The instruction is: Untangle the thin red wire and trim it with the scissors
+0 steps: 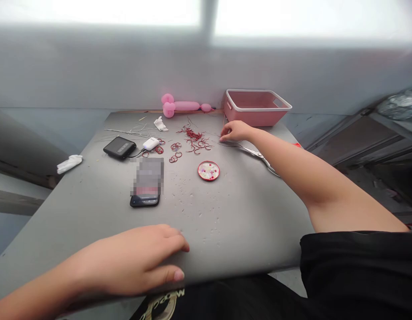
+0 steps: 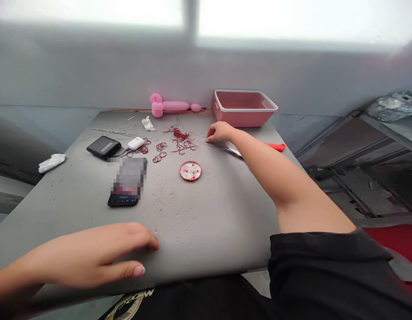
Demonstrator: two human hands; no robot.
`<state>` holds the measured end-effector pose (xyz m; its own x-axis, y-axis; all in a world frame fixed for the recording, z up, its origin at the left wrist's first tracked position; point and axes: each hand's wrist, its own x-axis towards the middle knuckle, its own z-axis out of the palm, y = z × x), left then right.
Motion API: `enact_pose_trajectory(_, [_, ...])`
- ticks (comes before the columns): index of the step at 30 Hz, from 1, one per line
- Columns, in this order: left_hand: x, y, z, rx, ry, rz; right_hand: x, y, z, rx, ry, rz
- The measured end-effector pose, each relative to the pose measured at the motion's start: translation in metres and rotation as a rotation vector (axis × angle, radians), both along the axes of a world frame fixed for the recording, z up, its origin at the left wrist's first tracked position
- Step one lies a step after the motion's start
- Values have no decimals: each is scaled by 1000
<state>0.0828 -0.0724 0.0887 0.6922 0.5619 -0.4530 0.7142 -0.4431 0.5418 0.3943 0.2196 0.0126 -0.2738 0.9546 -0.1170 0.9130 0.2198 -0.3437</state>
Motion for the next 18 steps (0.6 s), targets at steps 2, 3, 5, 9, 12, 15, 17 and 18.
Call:
enact_pose_trajectory(2, [-2,6,-2,-129,41,14,-1,1,0,-12,-7,-3])
enact_pose_trajectory(3, [-3,8,-4,-158,45,31,0,2,1,-1,2,-15])
enact_pose_trajectory(5, [-5,10,-6,-169,29,64,2,4,5,56,57,-55])
enact_pose_trajectory(9, [-8,10,-7,-170,-12,82,13,6,22,244,273,-164])
enact_pose_trajectory(12, [-9,11,-7,-159,-33,98,23,2,37,360,458,-252])
enact_pose_trajectory(15, [-7,14,-7,-125,-63,107,32,-3,48,394,638,-333])
enact_pose_trajectory(17, [-3,16,-11,-67,-92,92,37,-5,53,395,745,-388])
enact_pose_trajectory(18, [-2,17,-14,-20,-108,83,39,-6,56,403,793,-418])
